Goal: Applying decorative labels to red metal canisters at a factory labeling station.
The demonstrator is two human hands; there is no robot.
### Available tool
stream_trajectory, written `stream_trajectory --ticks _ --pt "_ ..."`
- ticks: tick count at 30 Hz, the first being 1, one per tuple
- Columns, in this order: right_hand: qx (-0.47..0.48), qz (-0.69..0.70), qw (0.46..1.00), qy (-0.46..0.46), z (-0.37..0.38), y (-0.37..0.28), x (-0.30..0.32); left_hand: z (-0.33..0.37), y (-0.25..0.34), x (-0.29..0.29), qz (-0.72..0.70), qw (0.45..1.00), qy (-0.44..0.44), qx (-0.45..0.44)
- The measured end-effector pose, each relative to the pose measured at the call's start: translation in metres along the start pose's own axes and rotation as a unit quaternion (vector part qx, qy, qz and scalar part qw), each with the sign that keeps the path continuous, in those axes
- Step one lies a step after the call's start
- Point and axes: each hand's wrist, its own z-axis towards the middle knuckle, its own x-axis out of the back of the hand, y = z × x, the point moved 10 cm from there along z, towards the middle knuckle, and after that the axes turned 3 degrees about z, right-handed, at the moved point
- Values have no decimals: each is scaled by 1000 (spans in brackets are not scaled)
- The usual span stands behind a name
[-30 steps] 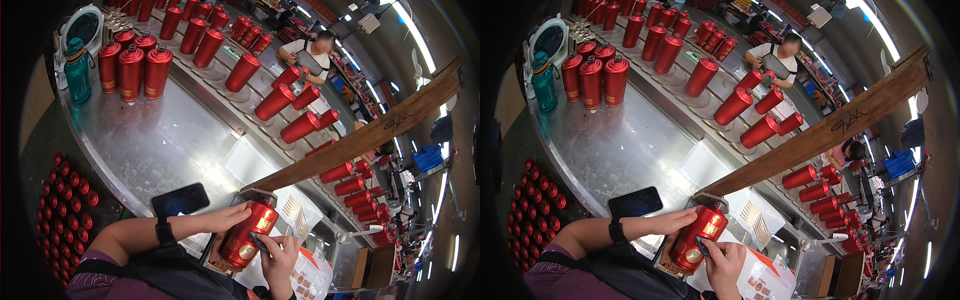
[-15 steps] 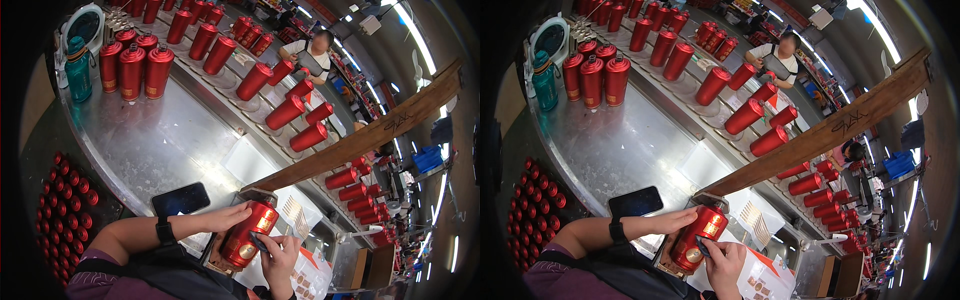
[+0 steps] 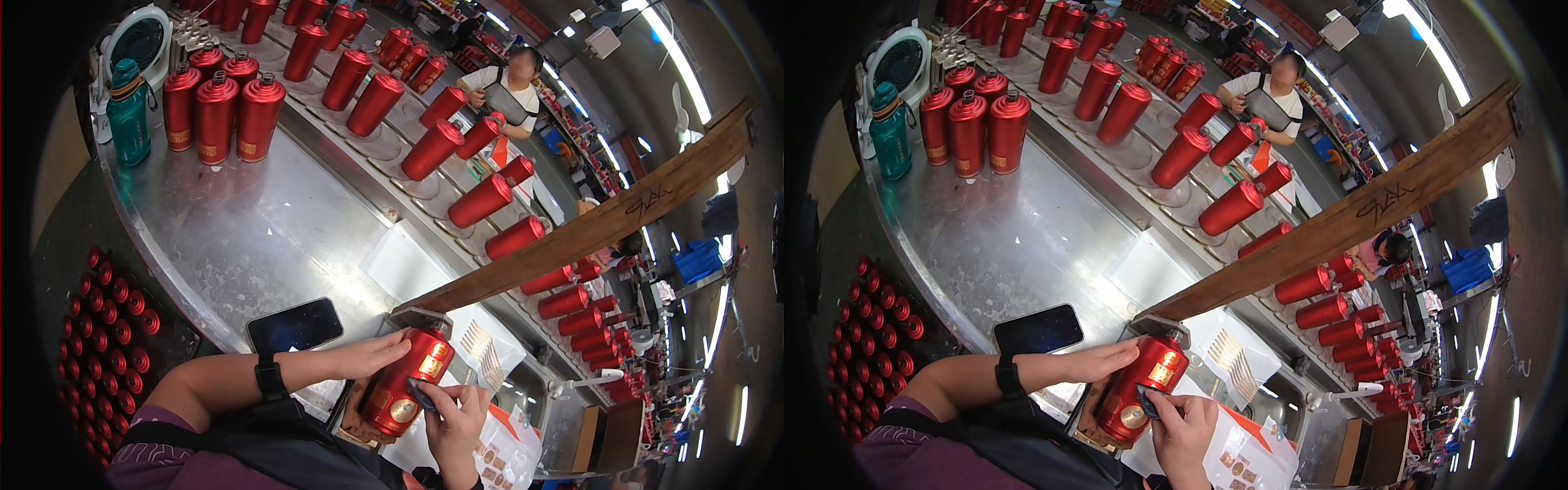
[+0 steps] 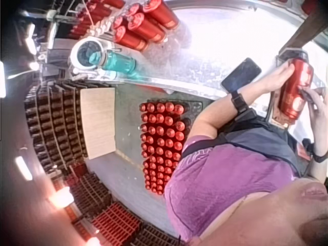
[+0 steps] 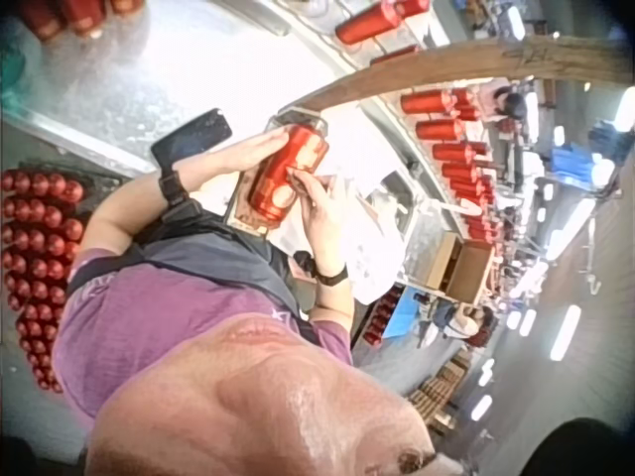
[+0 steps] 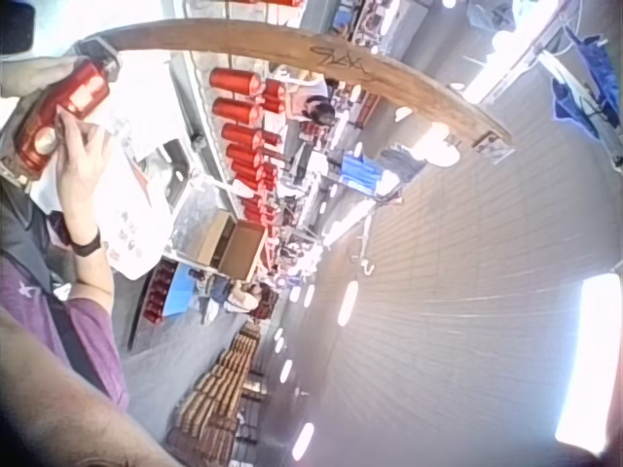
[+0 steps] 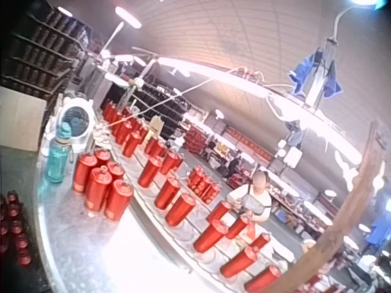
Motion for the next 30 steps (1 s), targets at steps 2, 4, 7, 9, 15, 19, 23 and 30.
stream_trajectory --ticks 2,4,7,9,15,19,23,30 --pt "-3 1 1000 6 7 -10 -5 -7 8 10 7 1000 -3 4" --pt "-1 -5 1000 2 11 -17 -9 -10 9 17 9 1000 0 3" --pt "8 -15 1000 -3 14 -22 -12 -13 7 26 12 1000 16 -3" --pt "8 -15 1000 -2 16 -26 -15 -15 11 31 12 1000 15 -6" --pt "9 -16 1000 2 24 -37 -21 -22 17 41 13 1000 15 -7" --pt "5 -20 1000 -1 27 -42 -25 -26 21 49 32 999 19 -10" --pt "0 -20 1000 -6 31 -48 -30 -31 30 53 13 1000 6 -9" --pt "7 -11 1000 -2 35 -54 -33 -32 28 61 19 1000 7 -6"
